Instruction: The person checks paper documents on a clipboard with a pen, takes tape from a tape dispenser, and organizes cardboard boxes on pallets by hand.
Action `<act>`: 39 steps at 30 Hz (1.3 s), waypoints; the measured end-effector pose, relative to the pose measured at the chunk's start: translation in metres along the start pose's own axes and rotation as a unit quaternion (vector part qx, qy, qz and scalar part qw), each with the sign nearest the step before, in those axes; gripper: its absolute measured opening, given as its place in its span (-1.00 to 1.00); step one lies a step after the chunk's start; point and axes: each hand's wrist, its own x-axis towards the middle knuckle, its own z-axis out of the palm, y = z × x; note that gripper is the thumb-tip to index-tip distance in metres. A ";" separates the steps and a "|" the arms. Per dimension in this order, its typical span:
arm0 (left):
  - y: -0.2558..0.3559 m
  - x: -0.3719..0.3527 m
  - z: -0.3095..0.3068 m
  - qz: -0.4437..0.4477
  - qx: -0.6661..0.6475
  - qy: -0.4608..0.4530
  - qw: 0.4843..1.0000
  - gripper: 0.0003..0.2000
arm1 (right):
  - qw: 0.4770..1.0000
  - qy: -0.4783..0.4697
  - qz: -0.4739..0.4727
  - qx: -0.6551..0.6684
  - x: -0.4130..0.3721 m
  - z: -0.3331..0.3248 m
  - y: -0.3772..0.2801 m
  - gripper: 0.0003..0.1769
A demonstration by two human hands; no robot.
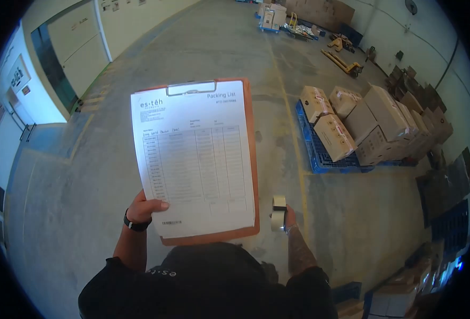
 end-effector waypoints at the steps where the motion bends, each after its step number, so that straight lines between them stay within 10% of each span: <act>1: 0.007 0.028 -0.018 -0.002 0.001 -0.006 1.000 -0.44 | 0.990 0.031 -0.059 -0.123 0.027 -0.013 0.023 -0.74; 8: 0.056 0.231 -0.118 -0.013 -0.001 -0.029 0.999 -0.45 | 0.789 0.212 0.107 -0.566 0.087 -0.072 0.087 -0.64; 17: 0.073 0.491 -0.216 -0.007 0.010 -0.024 1.000 -0.45 | 0.731 0.275 0.240 -0.576 0.283 -0.077 0.017 -0.42; 20: 0.082 0.558 -0.246 -0.016 0.020 0.010 1.000 -0.45 | 0.769 0.214 0.194 -0.571 0.427 -0.043 -0.085 -0.54; 24: 0.077 0.643 -0.301 -0.044 -0.032 0.053 0.997 -0.46 | 0.828 0.198 -0.094 -0.516 0.601 0.018 -0.207 -0.69; 26: 0.075 0.693 -0.328 -0.042 -0.040 0.049 0.997 -0.46 | 0.942 0.144 -0.120 -0.279 0.704 0.034 -0.234 -0.71; 29: 0.070 0.791 -0.380 -0.036 -0.041 0.061 0.997 -0.47 | 0.917 0.142 -0.142 -0.344 0.820 0.072 -0.286 -0.74; 33: 0.083 0.909 -0.436 -0.052 -0.013 0.084 0.995 -0.46 | 0.963 0.096 -0.095 -0.235 0.903 0.082 -0.291 -0.73; 34: 0.088 0.946 -0.449 -0.043 -0.010 0.075 0.996 -0.46 | 0.888 0.137 -0.121 -0.421 0.918 0.074 -0.283 -0.70; 39: 0.117 1.094 -0.506 -0.065 -0.009 0.065 0.996 -0.48 | 0.799 0.198 0.151 -0.548 0.904 0.101 -0.317 -0.66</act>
